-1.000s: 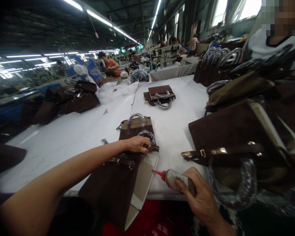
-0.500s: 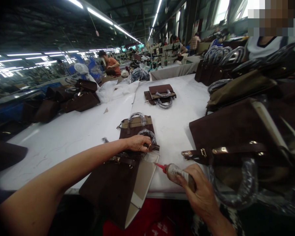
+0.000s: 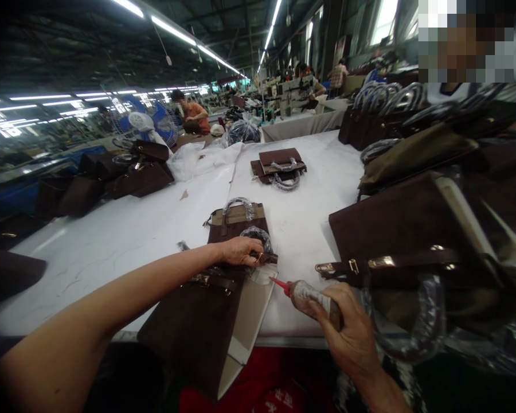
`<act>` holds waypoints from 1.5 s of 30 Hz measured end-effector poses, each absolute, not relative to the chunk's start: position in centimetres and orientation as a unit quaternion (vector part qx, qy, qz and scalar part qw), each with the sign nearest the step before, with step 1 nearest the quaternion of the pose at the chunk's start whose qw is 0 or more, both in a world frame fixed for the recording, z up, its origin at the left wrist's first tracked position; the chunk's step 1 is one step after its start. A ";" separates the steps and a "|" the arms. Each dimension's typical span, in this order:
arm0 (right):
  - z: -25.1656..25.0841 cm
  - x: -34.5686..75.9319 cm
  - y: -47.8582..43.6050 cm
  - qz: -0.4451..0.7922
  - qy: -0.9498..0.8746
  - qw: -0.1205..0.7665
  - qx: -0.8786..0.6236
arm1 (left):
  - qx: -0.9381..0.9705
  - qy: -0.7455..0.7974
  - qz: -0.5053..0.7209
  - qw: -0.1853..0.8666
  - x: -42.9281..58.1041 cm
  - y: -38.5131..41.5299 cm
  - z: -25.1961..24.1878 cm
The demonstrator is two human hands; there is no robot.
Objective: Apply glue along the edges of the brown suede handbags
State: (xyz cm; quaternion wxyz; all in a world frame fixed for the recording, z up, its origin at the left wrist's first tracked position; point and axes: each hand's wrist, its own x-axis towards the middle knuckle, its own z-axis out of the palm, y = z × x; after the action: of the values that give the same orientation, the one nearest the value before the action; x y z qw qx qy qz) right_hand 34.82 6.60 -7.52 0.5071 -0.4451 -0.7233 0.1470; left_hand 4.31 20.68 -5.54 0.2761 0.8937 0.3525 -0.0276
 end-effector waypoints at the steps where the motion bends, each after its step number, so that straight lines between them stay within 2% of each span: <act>1: -7.4 34.8 6.6 0.156 -0.723 0.499 -0.451 | 0.894 0.354 -0.028 0.275 4.3 20.7 -5.5; 6: -6.9 35.0 6.0 0.271 -0.749 0.414 -0.441 | 0.894 0.352 -0.031 0.274 4.3 20.6 -5.5; 11: -7.4 34.8 6.2 0.184 -0.711 0.489 -0.471 | 0.896 0.351 -0.032 0.271 4.3 20.7 -5.6; 17: -7.9 34.8 5.9 0.261 -0.754 0.437 -0.415 | 0.897 0.348 -0.033 0.271 4.2 20.7 -5.8; 21: -8.1 35.1 5.2 0.213 -0.735 0.484 -0.424 | 0.896 0.346 -0.032 0.278 4.1 20.8 -5.9; 27: -7.9 35.0 4.6 0.272 -0.761 0.455 -0.374 | 0.895 0.344 -0.026 0.283 4.2 20.7 -5.7; 30: -8.2 34.9 4.5 0.236 -0.741 0.485 -0.399 | 0.894 0.349 -0.024 0.281 4.2 20.6 -5.7; 35: -8.6 35.2 4.1 0.275 -0.755 0.451 -0.387 | 0.894 0.348 -0.024 0.282 4.2 20.7 -5.8; 40: -8.7 35.1 4.4 0.203 -0.730 0.497 -0.422 | 0.894 0.348 -0.022 0.281 4.2 20.8 -6.0; 45: -8.5 34.8 4.5 0.238 -0.747 0.472 -0.402 | 0.892 0.351 -0.018 0.285 4.2 20.7 -5.9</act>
State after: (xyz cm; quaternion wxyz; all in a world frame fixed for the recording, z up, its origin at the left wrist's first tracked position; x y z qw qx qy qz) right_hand 34.78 4.47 -8.50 0.4718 -0.4025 -0.7474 0.2383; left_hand 4.19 20.71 -5.93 0.2853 0.8917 0.3508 -0.0182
